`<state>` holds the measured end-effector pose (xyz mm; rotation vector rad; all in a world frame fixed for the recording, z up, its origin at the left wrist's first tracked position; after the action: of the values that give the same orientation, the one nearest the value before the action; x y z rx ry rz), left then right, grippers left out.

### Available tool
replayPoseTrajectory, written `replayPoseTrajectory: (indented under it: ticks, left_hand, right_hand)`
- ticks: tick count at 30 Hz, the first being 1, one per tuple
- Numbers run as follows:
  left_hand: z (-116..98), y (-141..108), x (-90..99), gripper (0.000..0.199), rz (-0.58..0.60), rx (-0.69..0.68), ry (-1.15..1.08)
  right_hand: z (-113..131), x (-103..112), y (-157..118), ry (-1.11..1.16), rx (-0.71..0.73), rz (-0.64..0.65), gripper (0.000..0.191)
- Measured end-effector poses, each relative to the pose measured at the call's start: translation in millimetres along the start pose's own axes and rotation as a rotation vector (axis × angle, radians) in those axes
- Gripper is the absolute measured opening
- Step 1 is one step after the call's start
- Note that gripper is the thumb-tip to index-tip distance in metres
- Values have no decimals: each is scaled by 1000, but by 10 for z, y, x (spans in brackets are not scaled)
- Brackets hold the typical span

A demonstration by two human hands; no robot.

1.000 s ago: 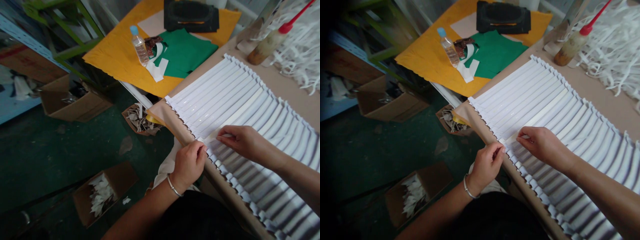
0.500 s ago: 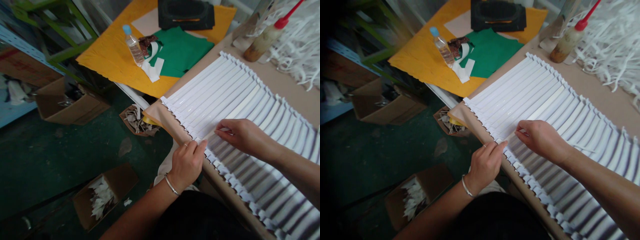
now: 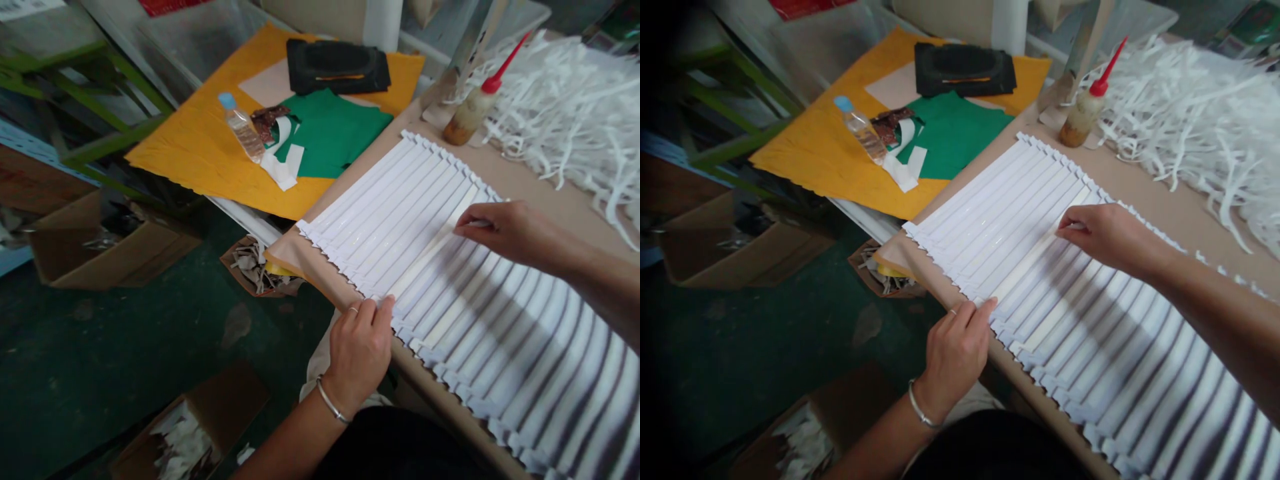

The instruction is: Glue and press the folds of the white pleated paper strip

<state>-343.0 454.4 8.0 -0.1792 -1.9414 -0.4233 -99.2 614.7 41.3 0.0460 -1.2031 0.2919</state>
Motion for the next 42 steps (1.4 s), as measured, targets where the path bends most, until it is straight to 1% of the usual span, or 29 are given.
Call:
replayPoseTrajectory:
  ticks: [3, 6, 9, 16, 18, 21, 24, 26, 28, 32, 35, 39, 42]
  left_hand:
    - [6, 4, 4, 35, -5, -3, -2]
    - [10, 9, 3, 35, 9, -6, -9]
    - [11, 17, 10, 35, 5, -13, -15]
    - [27, 20, 9, 35, -37, -14, -46]
    - [30, 21, 9, 35, -42, -14, -52]
    - [32, 28, 12, 35, -45, -14, -57]
    - [31, 33, 16, 34, -53, -16, -68]
    - [35, 33, 17, 34, -63, -14, -77]
    - [38, 31, 16, 34, -72, -19, -85]
    - [44, 31, 7, 34, -72, -26, -93]
    - [50, 33, 3, 34, -72, -28, -96]
    - [55, 37, 6, 34, -81, -26, -112]
    - [56, 37, 13, 34, -88, -25, -115]
  right_hand:
    - [-248, 91, 136, -20, -113, -25, 19]
    - [-321, 44, 220, -7, -155, -13, 21]
    - [-313, -18, 269, -20, -157, 5, 21]
    - [-308, -84, 332, -58, -171, 16, 20]
    - [-311, -103, 341, -65, -154, 15, 20]
    - [-346, -68, 364, -92, -109, 5, 22]
    - [-489, 36, 411, -116, -113, 12, 24]
    - [-651, 121, 457, -114, -161, -12, 23]
    - [-820, 184, 509, -98, -208, -68, 24]
    - [-1046, 175, 597, -75, -258, -155, 25]
    - [-1080, 116, 633, -45, -274, -193, 20]
    - [-1032, 84, 642, -31, -253, -255, 17]
    - [-1032, 67, 648, -46, -250, -258, 15]
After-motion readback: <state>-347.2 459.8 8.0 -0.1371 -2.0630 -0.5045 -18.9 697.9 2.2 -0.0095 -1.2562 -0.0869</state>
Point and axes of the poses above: each hand's wrist, its own y-axis towards the middle knuckle, its own x-axis out of the back of the hand, z = x × y, the point moved 6 cm from there along y, towards the middle knuckle, and after that the axes turned 3 degrees about -z, right-handed, at the moved point
